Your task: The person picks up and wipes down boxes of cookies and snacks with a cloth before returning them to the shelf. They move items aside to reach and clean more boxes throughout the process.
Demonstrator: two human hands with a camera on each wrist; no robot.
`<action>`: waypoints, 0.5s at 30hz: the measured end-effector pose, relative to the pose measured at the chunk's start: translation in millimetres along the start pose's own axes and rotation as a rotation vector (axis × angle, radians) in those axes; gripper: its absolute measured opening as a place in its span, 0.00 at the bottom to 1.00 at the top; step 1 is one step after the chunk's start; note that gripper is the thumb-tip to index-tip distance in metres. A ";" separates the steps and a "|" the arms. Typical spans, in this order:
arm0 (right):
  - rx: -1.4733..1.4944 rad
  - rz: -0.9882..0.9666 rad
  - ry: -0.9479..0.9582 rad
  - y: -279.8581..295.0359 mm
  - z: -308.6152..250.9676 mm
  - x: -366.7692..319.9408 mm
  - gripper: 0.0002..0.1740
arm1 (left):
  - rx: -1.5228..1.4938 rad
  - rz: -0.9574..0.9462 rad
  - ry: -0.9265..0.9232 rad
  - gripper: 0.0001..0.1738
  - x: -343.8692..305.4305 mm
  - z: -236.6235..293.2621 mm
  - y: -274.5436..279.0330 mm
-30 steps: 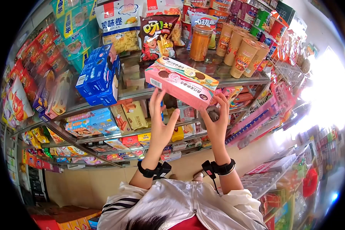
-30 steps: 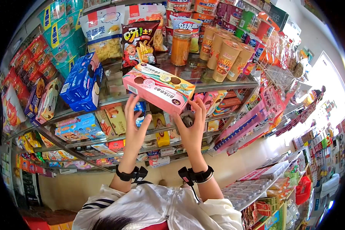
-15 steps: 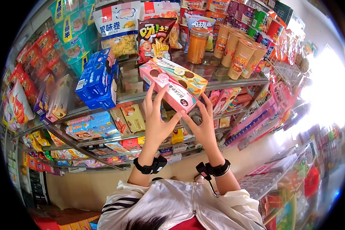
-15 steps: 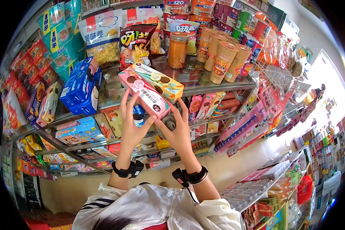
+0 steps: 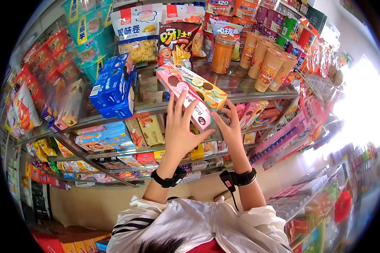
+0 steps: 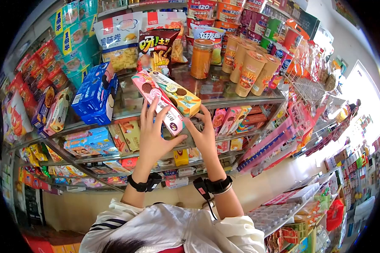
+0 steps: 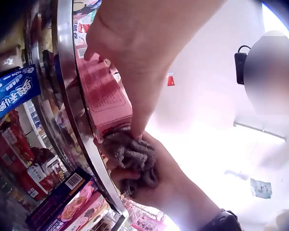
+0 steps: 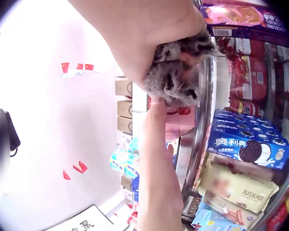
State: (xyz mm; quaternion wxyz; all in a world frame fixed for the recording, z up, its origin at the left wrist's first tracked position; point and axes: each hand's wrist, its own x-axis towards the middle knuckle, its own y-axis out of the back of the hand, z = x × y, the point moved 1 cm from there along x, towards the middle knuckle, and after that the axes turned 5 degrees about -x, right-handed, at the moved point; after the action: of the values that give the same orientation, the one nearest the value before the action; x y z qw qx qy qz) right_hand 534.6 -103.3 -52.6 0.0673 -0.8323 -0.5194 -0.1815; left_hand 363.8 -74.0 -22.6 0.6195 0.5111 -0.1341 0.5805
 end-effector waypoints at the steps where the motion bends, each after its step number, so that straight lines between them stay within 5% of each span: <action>1: -0.004 -0.013 -0.043 0.0 -1.0 -1.0 0.38 | -0.028 -0.019 0.002 0.47 -0.6 -1.0 0.0; 8: 0.211 -0.209 -0.282 -6.4 -31.6 -26.4 0.53 | -0.128 0.005 0.007 0.31 -7.8 4.6 -1.7; 15: 0.185 -0.185 -0.128 -24.6 -19.9 -49.4 0.69 | -0.221 0.014 0.081 0.22 -1.9 15.3 7.0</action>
State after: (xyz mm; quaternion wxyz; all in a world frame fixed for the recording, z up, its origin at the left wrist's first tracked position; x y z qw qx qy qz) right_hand 488.6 -139.6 -54.4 0.0935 -0.7810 -0.6117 -0.0849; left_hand 363.8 -88.6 -14.0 0.6728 0.4148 -0.1756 0.5869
